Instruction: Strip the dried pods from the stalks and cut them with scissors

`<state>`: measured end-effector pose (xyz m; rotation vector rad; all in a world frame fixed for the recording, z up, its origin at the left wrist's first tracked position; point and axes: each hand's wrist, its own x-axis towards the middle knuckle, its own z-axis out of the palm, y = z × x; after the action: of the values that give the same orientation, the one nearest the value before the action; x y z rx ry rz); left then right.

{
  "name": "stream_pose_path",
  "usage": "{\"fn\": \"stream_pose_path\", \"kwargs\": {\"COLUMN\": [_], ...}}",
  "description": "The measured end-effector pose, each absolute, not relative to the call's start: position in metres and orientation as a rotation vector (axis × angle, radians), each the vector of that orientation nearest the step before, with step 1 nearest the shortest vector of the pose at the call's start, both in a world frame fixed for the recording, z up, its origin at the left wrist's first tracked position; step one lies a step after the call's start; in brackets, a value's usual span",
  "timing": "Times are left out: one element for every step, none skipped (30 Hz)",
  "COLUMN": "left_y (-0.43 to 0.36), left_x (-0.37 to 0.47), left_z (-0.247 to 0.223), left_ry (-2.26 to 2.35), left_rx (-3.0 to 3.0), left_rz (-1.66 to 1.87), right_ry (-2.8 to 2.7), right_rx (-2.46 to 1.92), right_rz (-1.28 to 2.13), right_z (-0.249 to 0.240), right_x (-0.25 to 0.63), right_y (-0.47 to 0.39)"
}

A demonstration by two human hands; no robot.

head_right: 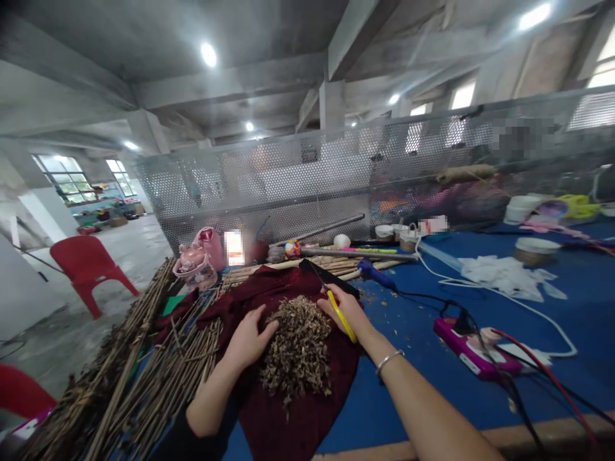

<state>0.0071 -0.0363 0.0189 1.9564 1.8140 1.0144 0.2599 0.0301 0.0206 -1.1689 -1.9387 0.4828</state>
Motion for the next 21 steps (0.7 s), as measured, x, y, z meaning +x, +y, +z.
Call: {"fn": "stream_pose_path", "kwargs": {"left_y": [-0.038,-0.039,-0.039,-0.039,-0.039,-0.038,-0.038,-0.037,-0.036,-0.035,-0.035,-0.034,-0.033,-0.031,-0.03,-0.028,-0.027,-0.025,-0.025,-0.024,-0.024], "left_x": [0.005,0.004,0.004,0.004,0.004,0.004,0.004,0.004,0.004,0.004,0.003,0.002,0.0,-0.001,-0.003,-0.005,-0.006,-0.008,-0.009,-0.01,-0.011], "left_z": [0.018,0.017,0.016,0.015,0.015,0.014,0.014,0.014,0.014,0.013,0.013,0.013,0.012,0.011,0.009,0.007,0.005,0.003,0.001,-0.001,-0.002], "left_ry": [1.758,1.698,1.65,1.621,1.61,1.61,1.608,1.591,1.55,1.491,1.424,1.364,1.328,1.323,1.353,1.406,1.466,1.522,1.56,1.572,1.562], "left_rx": [1.968,1.983,1.994,1.997,1.985,1.96,1.93,1.908,1.895,1.884,1.871,1.851,1.824,1.789,1.745,1.706,1.683,1.674,1.687,1.724,1.777], "left_rz": [0.959,0.925,0.919,0.94,0.983,1.037,1.092,1.136,1.16,1.161,1.149,1.137,1.135,1.145,1.164,1.179,1.18,1.163,1.13,1.085,1.036], "right_ry": [-1.925,-1.914,-1.901,-1.886,-1.87,-1.854,-1.842,-1.831,-1.824,-1.819,-1.816,-1.813,-1.808,-1.802,-1.792,-1.778,-1.759,-1.735,-1.711,-1.688,-1.67], "right_rx": [-1.171,-1.177,-1.183,-1.186,-1.186,-1.185,-1.184,-1.185,-1.187,-1.19,-1.193,-1.193,-1.189,-1.177,-1.161,-1.142,-1.122,-1.104,-1.093,-1.086,-1.081], "right_rz": [0.491,0.503,0.516,0.527,0.534,0.54,0.545,0.551,0.558,0.568,0.578,0.592,0.61,0.635,0.663,0.694,0.725,0.753,0.774,0.79,0.8], "right_z": [0.02,0.02,0.02,0.02,0.021,0.022,0.024,0.025,0.026,0.027,0.028,0.028,0.028,0.029,0.03,0.031,0.032,0.033,0.034,0.034,0.034], "right_x": [0.26,0.26,0.26,0.26,0.259,0.258,0.257,0.256,0.256,0.255,0.255,0.256,0.257,0.257,0.258,0.258,0.257,0.256,0.254,0.251,0.248], "right_y": [0.03,0.03,0.03,0.03,0.029,0.029,0.028,0.026,0.025,0.023,0.022,0.02,0.018,0.016,0.015,0.014,0.013,0.012,0.012,0.012,0.012]}}
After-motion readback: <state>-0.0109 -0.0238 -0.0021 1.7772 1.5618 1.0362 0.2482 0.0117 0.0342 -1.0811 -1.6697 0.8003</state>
